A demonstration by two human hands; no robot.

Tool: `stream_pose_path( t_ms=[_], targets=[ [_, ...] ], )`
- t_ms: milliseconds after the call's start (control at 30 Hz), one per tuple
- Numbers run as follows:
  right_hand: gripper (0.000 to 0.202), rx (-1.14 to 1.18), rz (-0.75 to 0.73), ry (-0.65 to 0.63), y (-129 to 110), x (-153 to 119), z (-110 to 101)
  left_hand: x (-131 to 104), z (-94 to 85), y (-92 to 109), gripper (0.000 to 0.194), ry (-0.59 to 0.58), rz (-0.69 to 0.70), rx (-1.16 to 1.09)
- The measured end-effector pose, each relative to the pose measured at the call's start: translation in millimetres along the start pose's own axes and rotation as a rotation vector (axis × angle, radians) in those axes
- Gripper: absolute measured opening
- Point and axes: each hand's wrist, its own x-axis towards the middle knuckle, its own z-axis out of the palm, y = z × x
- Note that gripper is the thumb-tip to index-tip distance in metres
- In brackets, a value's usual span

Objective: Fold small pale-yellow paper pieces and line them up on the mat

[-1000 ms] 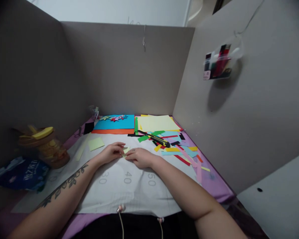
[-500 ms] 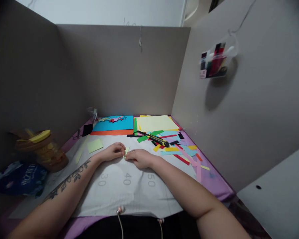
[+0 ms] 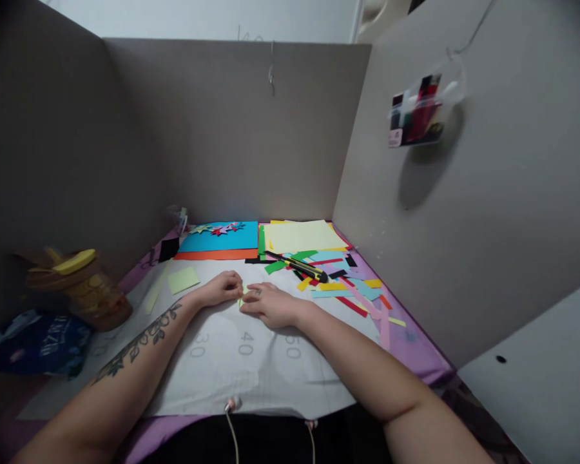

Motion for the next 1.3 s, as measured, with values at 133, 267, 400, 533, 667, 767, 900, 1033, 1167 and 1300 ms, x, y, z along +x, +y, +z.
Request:
stream_pose_path(
  t_ms=[133, 267, 400, 533, 667, 767, 900, 1033, 1167, 1300],
  targets=[
    [0.039, 0.067, 0.040, 0.004, -1.5, -0.1, 0.6, 1.1, 2.2, -1.7, 0.017, 0.008, 0.020, 0.030],
    [0.042, 0.099, 0.041, 0.030, -0.2, 1.4, 3.6, 1.6, 3.5, -3.2, 0.015, 0.012, 0.027, 0.044],
    [0.039, 0.081, 0.034, 0.051, 1.6, 1.4, 8.1, 1.9, 3.4, -2.1, 0.014, -0.003, 0.000, 0.049],
    [0.039, 0.080, 0.017, 0.045, 0.7, 1.7, 6.9, 2.2, 2.9, 0.5, 0.014, -0.013, -0.033, 0.037],
    [0.039, 0.089, 0.007, 0.042, -0.9, 2.2, 3.6, 2.6, 2.5, 3.1, 0.014, -0.019, -0.043, 0.025],
    [0.038, 0.092, 0.015, 0.043, -1.3, 2.0, 3.4, 3.1, 2.7, 4.2, 0.014, -0.010, -0.045, 0.023],
    [0.038, 0.092, 0.029, 0.040, -0.8, 1.4, 4.8, 3.6, 3.5, 4.9, 0.013, -0.001, -0.052, 0.026],
    [0.041, 0.082, 0.029, 0.035, 0.3, 1.1, 6.5, 4.0, 4.6, 4.8, 0.013, 0.005, -0.059, 0.047],
    [0.040, 0.063, 0.022, 0.024, 1.0, 1.0, 7.6, 4.1, 5.4, 4.0, 0.013, 0.006, -0.068, 0.058],
    [0.038, 0.066, 0.026, 0.029, 1.7, 1.1, 8.4, 3.6, 5.7, 4.2, 0.013, 0.011, -0.076, 0.058]
  ],
)
